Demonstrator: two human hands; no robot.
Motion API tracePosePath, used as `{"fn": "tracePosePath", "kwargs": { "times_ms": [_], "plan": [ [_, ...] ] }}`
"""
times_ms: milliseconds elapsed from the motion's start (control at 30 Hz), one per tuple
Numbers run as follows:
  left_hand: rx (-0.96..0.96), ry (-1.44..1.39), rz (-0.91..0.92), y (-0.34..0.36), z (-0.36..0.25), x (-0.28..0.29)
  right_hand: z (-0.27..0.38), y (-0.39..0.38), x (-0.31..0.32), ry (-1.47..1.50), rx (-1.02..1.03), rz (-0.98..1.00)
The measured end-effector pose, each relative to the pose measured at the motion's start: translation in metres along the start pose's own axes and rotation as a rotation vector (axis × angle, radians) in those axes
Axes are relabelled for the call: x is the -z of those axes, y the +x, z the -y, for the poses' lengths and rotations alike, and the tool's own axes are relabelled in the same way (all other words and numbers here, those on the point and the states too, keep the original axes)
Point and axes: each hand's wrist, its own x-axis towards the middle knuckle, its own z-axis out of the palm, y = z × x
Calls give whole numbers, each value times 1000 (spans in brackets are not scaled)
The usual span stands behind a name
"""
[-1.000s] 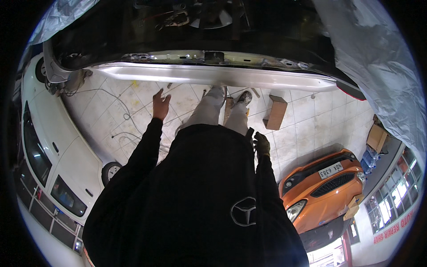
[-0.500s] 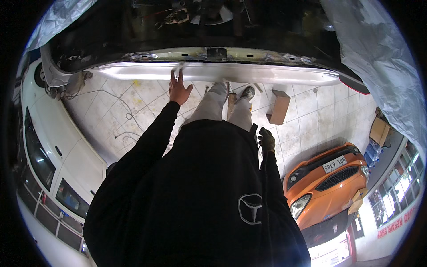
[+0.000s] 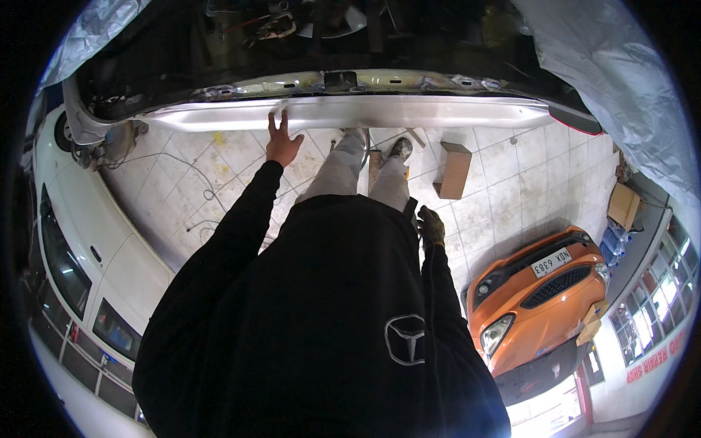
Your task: The person removes the front bumper of a silver car, then uses a hammer and a metal bar to tap and adjust the bumper's position. The person repeatedly aligns and secures the bumper to the car frame.
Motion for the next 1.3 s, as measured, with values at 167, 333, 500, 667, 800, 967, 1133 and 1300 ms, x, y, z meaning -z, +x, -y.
{"fn": "tracePosePath", "kwargs": {
  "times_ms": [167,333,500,667,800,967,1133,1300],
  "plan": [
    [-95,4,-238,3,63,-38,5,7,13,12,-16,35],
    [-26,-232,-94,-72,79,-73,13,32,39,-30,55,92],
    [-99,-922,252,-189,-93,28,3,56,82,-58,128,72],
    [-754,-1039,107,-332,-223,134,10,88,118,-166,199,93],
    [-1448,-871,209,-392,-313,177,16,93,139,-161,207,102],
    [-1778,-401,390,-439,-340,196,12,106,160,-173,289,97],
    [-1701,-494,161,-458,-341,171,4,121,188,-287,275,30],
    [-1213,-739,-49,-381,-366,93,62,174,221,-713,1007,-315]
  ]
}}
